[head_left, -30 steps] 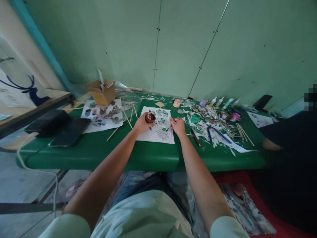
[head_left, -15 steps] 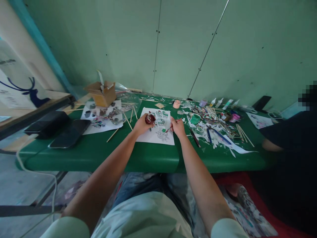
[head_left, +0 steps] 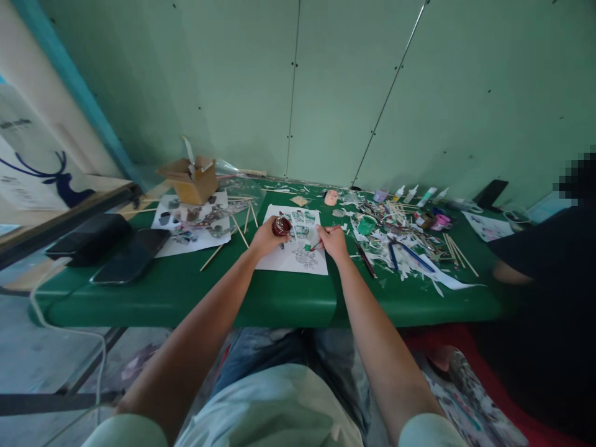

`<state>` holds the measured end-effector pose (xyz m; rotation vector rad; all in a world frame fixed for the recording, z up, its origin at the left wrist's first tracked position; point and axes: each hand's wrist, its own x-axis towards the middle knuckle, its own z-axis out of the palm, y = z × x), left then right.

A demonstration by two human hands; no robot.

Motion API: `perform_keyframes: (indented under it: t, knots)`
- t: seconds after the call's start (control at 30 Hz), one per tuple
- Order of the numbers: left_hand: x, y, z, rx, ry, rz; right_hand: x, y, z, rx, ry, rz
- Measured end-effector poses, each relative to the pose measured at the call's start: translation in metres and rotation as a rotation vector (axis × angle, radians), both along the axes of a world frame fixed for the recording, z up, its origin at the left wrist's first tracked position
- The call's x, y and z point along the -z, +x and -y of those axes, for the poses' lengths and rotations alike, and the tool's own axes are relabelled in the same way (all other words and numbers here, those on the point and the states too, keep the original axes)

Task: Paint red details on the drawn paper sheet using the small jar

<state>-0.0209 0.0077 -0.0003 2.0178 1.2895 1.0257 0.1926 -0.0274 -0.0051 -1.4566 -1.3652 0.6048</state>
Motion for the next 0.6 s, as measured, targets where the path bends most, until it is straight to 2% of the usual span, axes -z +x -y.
perform_keyframes:
  t: [0.6]
  knots:
    - [-0.0002, 0.0002, -0.0005, -0.011, 0.000, -0.020, -0.0035, -0.0007, 0.0036, -0.051, 0.026, 0.019]
